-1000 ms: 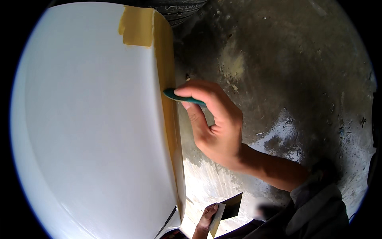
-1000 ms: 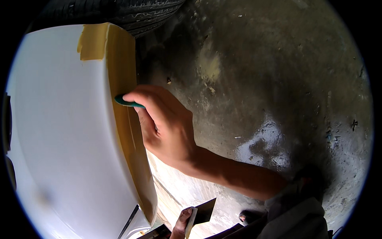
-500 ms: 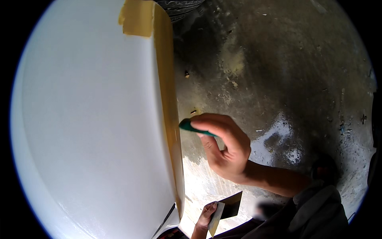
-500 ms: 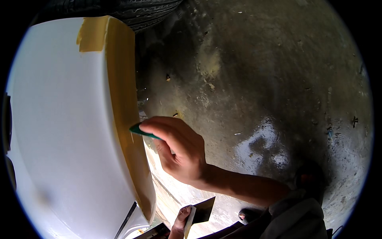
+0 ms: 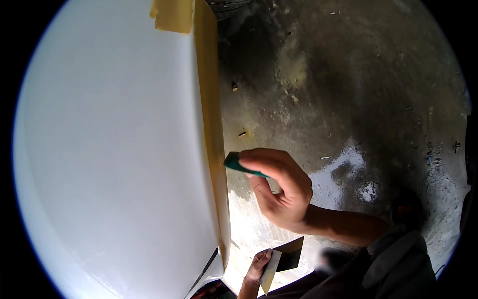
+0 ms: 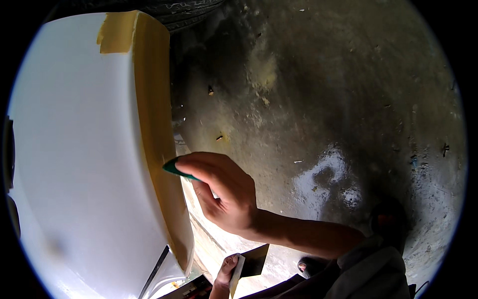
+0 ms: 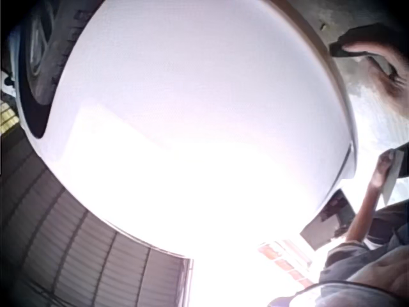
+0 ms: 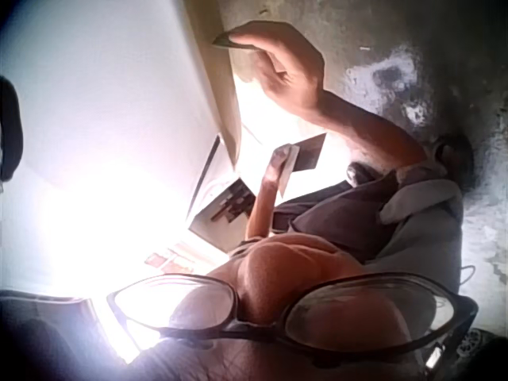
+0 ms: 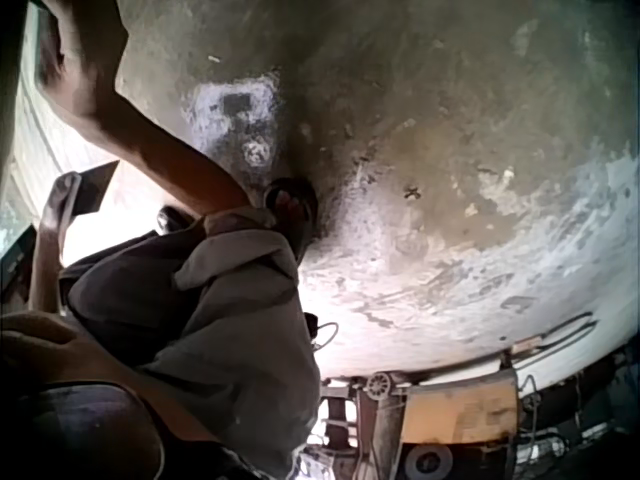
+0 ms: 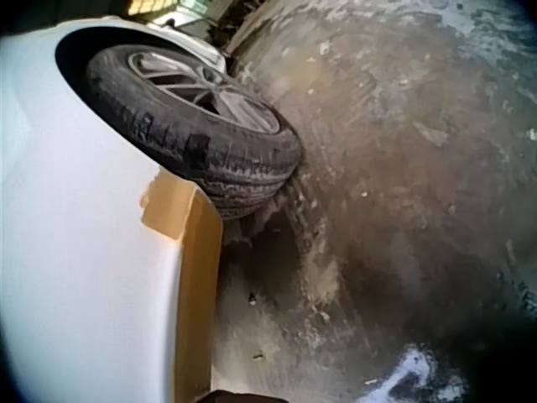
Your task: The person scoops a yellow paste from a container onto a metal spreader and applies it to a taped-off section on the rear bumper of a white car. They then use a green sanding block to smooth the applied filler, repeatedly adding more paste and sanding the area.
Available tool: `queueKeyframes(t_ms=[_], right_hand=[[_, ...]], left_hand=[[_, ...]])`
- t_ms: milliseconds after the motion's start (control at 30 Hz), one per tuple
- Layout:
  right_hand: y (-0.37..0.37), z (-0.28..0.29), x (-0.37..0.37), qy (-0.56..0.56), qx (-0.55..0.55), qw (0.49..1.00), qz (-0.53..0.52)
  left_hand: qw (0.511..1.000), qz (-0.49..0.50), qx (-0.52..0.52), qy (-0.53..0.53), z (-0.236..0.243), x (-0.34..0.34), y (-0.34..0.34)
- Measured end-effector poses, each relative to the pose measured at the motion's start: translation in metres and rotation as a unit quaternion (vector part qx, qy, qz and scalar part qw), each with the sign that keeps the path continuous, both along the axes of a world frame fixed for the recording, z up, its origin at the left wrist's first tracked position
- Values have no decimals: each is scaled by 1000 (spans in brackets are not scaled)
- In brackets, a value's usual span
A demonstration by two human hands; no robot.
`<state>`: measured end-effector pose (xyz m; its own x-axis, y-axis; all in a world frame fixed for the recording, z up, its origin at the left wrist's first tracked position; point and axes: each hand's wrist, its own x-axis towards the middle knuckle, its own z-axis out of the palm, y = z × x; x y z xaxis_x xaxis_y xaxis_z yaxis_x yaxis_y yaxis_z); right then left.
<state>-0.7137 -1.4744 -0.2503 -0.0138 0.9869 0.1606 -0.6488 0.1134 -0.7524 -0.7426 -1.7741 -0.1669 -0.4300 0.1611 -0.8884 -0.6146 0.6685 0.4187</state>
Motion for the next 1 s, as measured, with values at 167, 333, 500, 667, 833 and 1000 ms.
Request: queueKeyframes(t_ms=[167,333,500,667,833,1000], right_hand=[[11,6,-2,7,-43,999,2],[23,-2,43,150,-148,971,111],[41,8,107,96,-135,962,217],[32,41,146,19,-81,977,196],[-7,46,175,-67,-23,977,199],[-10,74,203,-98,-40,981,162]], left_hand=[[999,8,5,38,-11,2,1],[987,9,124,100,-51,12,45],[949,73,295,80,-71,32,137],[917,123,378,37,-42,75,191],[907,111,405,46,-9,92,206],[856,71,455,235,11,83,195]])
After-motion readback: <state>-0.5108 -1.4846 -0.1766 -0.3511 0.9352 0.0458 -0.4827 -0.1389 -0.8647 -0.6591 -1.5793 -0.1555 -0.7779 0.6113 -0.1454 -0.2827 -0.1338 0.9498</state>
